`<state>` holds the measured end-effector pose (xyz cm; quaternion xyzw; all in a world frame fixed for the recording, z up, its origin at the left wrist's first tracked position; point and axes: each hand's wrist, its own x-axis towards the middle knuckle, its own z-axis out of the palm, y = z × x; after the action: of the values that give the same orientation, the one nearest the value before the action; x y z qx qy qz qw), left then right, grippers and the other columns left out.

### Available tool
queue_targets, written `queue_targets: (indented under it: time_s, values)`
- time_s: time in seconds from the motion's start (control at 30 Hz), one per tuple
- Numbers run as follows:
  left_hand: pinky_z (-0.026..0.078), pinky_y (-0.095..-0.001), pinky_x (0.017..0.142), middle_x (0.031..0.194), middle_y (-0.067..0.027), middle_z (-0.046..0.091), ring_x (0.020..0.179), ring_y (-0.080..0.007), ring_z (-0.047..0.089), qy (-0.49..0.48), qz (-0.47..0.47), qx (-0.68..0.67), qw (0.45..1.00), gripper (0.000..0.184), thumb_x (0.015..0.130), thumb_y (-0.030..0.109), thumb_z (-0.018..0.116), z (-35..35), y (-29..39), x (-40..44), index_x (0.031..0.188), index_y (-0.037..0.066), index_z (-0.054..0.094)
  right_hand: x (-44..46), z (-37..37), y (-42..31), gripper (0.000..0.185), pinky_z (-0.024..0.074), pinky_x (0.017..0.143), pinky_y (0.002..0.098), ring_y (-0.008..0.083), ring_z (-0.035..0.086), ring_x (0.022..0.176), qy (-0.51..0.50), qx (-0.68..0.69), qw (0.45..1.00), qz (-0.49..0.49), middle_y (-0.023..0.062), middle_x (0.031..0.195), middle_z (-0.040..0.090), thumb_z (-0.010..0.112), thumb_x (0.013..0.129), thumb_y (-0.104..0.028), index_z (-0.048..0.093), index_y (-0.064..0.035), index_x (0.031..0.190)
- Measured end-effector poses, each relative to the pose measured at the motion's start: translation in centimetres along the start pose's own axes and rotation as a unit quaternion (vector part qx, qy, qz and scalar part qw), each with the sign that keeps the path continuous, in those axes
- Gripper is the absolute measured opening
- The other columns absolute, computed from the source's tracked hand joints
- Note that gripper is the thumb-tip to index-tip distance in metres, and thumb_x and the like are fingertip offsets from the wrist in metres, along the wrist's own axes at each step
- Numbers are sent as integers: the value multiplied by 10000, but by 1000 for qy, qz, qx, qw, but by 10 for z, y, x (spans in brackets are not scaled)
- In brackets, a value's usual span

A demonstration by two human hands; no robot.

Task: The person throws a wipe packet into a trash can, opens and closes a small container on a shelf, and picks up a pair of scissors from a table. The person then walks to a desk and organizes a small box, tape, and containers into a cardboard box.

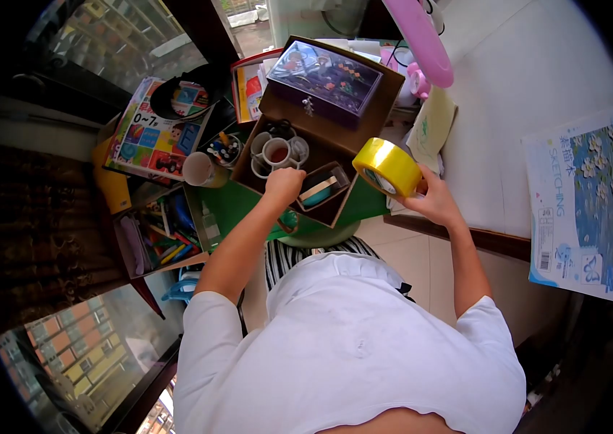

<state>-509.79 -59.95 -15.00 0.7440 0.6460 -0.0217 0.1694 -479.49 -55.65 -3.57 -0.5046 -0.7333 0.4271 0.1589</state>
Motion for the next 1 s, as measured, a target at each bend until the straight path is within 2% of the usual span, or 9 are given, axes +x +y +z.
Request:
queue_targets:
  time_s: [0.13, 0.23, 0.3, 0.43, 0.5, 0.63, 0.77, 0.93, 1.0]
  values:
    - [491, -391, 602, 724, -105, 621, 716, -277, 620, 7, 4, 12, 1000, 135, 736, 94, 507, -9, 2, -1, 814, 111, 616, 4, 4, 1, 585, 425, 612, 258, 141, 507, 645, 23, 14, 1000, -9, 89, 777, 571, 726, 619, -252, 488, -21, 1101]
    - [479, -402, 620, 732, -119, 610, 743, -292, 606, -34, -11, 11, 999, 235, 716, 54, 511, -13, 3, -1, 916, 124, 613, 8, 5, 3, 577, 433, 627, 257, 144, 524, 662, 26, -9, 1000, -3, 93, 796, 580, 721, 631, -261, 490, -21, 1103]
    - [495, -391, 592, 727, -112, 624, 713, -280, 621, 4, -3, 12, 1000, 127, 737, 103, 520, -14, 3, -4, 830, 97, 606, 12, 9, 7, 577, 440, 645, 260, 146, 542, 685, 15, -32, 999, 7, 98, 811, 587, 713, 644, -275, 487, -23, 1111]
    - [497, -397, 613, 745, -124, 625, 717, -292, 619, 10, -23, -6, 1000, 109, 714, 94, 555, -13, 4, -5, 815, 76, 592, 17, 19, 3, 588, 443, 663, 259, 145, 550, 705, 14, -6, 1000, 3, 91, 830, 592, 713, 644, -293, 486, -23, 1114]
    - [496, -406, 637, 751, -143, 621, 736, -310, 614, 7, -45, -40, 998, 100, 687, 74, 582, -11, 6, -5, 784, 52, 577, 21, 25, 2, 591, 439, 751, 251, 123, 548, 831, -7, 36, 999, 33, 79, 957, 581, 722, 666, -225, 456, -11, 1149]
    - [487, -423, 652, 754, -165, 614, 757, -339, 602, 3, -72, -76, 995, 102, 678, 59, 583, -5, 9, -9, 775, 33, 564, 27, 44, 21, 585, 439, 763, 252, 125, 550, 845, 18, 51, 998, 37, 74, 957, 579, 725, 664, -208, 457, -15, 1147]
    - [473, -452, 653, 767, -207, 601, 753, -378, 585, 33, -95, -175, 979, 94, 689, 47, 552, 12, 21, -15, 779, 21, 544, 28, 46, 23, 578, 439, 780, 256, 135, 550, 866, 29, 81, 995, 42, 78, 984, 572, 723, 664, -184, 454, -20, 1149]
    - [479, -439, 590, 731, -152, 604, 690, -343, 603, 68, -128, -125, 981, 99, 720, 52, 527, 46, 47, -27, 818, 48, 509, 31, 47, 12, 582, 438, 789, 259, 142, 550, 886, 28, 82, 995, 46, 81, 1002, 568, 721, 667, -178, 448, -18, 1155]
    - [480, -433, 582, 722, -146, 602, 686, -339, 604, 71, -135, -122, 981, 96, 719, 50, 523, 58, 44, -32, 813, 51, 510, 35, 51, 12, 587, 445, 775, 262, 145, 558, 865, 28, 60, 998, 12, 84, 976, 576, 720, 669, -201, 447, -22, 1157]
